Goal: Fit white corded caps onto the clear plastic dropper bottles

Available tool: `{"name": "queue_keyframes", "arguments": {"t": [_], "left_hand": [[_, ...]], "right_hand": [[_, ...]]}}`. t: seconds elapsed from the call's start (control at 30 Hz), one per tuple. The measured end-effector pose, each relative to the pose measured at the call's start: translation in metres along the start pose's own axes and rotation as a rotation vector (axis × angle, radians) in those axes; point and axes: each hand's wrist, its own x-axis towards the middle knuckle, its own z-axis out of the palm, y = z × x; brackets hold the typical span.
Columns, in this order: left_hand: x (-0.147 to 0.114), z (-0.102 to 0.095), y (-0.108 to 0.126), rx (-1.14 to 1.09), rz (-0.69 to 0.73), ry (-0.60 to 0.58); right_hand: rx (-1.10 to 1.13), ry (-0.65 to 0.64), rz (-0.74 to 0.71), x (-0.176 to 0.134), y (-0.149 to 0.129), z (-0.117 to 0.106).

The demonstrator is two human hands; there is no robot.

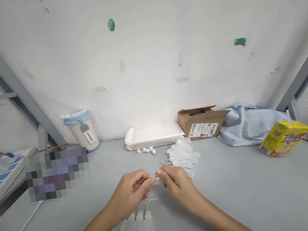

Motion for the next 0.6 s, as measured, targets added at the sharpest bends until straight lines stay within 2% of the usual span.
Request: {"name": "queue_keyframes", "arguments": {"t": [0.1, 0.33, 0.4, 0.5, 0.6], "left_hand": [[-0.0001, -0.001, 0.0005, -0.106, -0.042, -0.052], [0.0008, -0.0056, -0.0018, -0.262, -0.116, -0.188], [0.0011, -0.0058, -0.0019, -0.238, -0.102, -0.199], [-0.0002, -0.0031, -0.0007, -0.179, -0.042, -0.194], [-0.0023, 0.0035, 0.001, -0.082, -0.02, -0.194]], "right_hand": [[0.015, 0.011, -0.008, 0.0005, 0.0007, -0.0004], [-0.131, 0.004, -0.183, -0.0021, 0.0012, -0.0012], [-0.155, 0.007, -0.149, -0.0027, 0.0012, 0.0008], [-0.123, 0.036, -0.011, -0.0017, 0.0017, 0.0026], [-0.051, -0.016, 0.085, 0.0021, 0.0039, -0.0006]]}}
